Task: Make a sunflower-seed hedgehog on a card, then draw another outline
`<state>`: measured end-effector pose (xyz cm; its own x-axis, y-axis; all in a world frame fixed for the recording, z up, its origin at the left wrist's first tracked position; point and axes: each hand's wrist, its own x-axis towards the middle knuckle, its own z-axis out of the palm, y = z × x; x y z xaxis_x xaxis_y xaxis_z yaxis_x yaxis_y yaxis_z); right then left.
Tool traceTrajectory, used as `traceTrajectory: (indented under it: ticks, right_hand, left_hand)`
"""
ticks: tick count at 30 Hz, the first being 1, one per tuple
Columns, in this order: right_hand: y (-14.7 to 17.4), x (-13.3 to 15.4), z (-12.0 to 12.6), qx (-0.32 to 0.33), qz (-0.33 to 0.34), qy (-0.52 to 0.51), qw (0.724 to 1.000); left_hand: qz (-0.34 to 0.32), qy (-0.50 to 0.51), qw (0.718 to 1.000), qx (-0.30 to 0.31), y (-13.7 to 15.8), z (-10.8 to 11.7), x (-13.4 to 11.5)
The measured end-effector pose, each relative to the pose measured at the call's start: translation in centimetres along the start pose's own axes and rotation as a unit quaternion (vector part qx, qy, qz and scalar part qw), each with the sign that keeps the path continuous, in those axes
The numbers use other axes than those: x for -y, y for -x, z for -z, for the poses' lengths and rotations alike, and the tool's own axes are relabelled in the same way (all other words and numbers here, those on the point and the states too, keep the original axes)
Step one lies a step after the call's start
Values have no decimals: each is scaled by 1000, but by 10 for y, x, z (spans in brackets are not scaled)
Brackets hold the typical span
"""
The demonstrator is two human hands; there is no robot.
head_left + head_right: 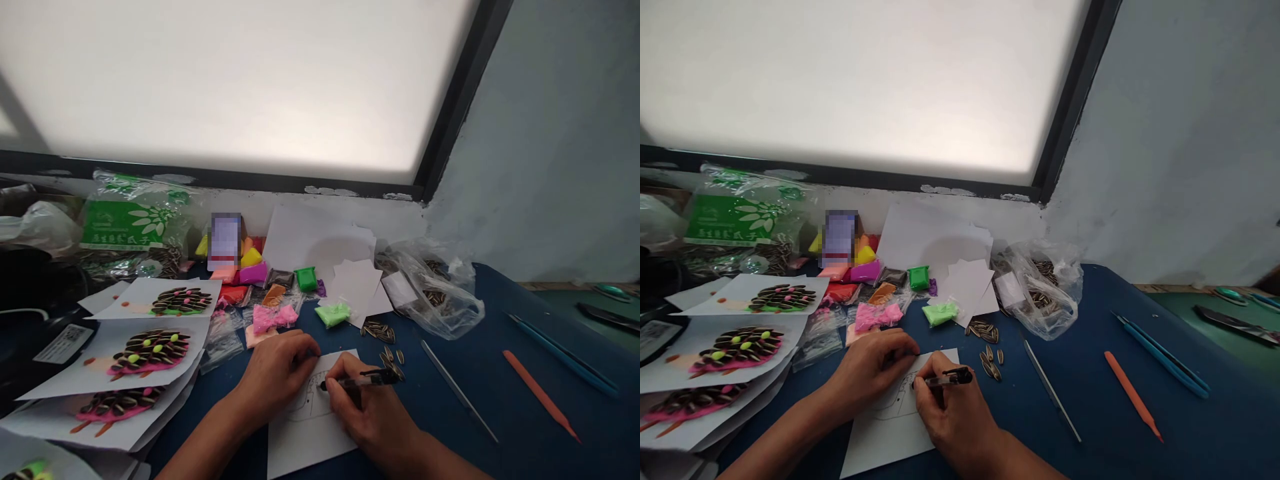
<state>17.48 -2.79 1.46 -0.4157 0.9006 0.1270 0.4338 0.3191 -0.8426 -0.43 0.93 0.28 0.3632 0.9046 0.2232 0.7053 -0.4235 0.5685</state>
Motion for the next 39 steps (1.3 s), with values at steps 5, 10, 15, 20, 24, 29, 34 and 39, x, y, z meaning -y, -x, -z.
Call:
traceTrajectory:
  ticks: [5, 10, 15, 20, 24, 29, 34, 39]
  right_hand:
    - [1, -2, -1, 0, -1, -13, 1000]
    - [0, -2, -2, 5, 15, 7, 1000]
    - [0, 1, 0, -13, 30, 32, 999]
    - [1, 1, 0, -7, 38, 28, 999]
    - [1, 1, 0, -3, 32, 20, 999]
    - [2, -2, 2, -32, 10, -6, 999]
    - [2, -6, 4, -49, 10, 16, 999]
    - [0, -6, 3, -28, 3, 27, 999]
  left_hand:
    - [-1, -1, 1000, -1, 0, -1, 1]
    - [-1, 6, 1000, -6, 0, -1, 1]
    - [-1, 7, 1000, -3, 0, -1, 1]
    - [0, 9, 1000, -2, 0, 0, 1]
    - [4, 9, 1000, 0, 0, 0, 1]
    - [1, 13, 1000, -1, 0, -1, 2]
    - [1, 10, 1000, -2, 0, -1, 2]
    - [6, 8, 1000, 2, -1, -1, 2]
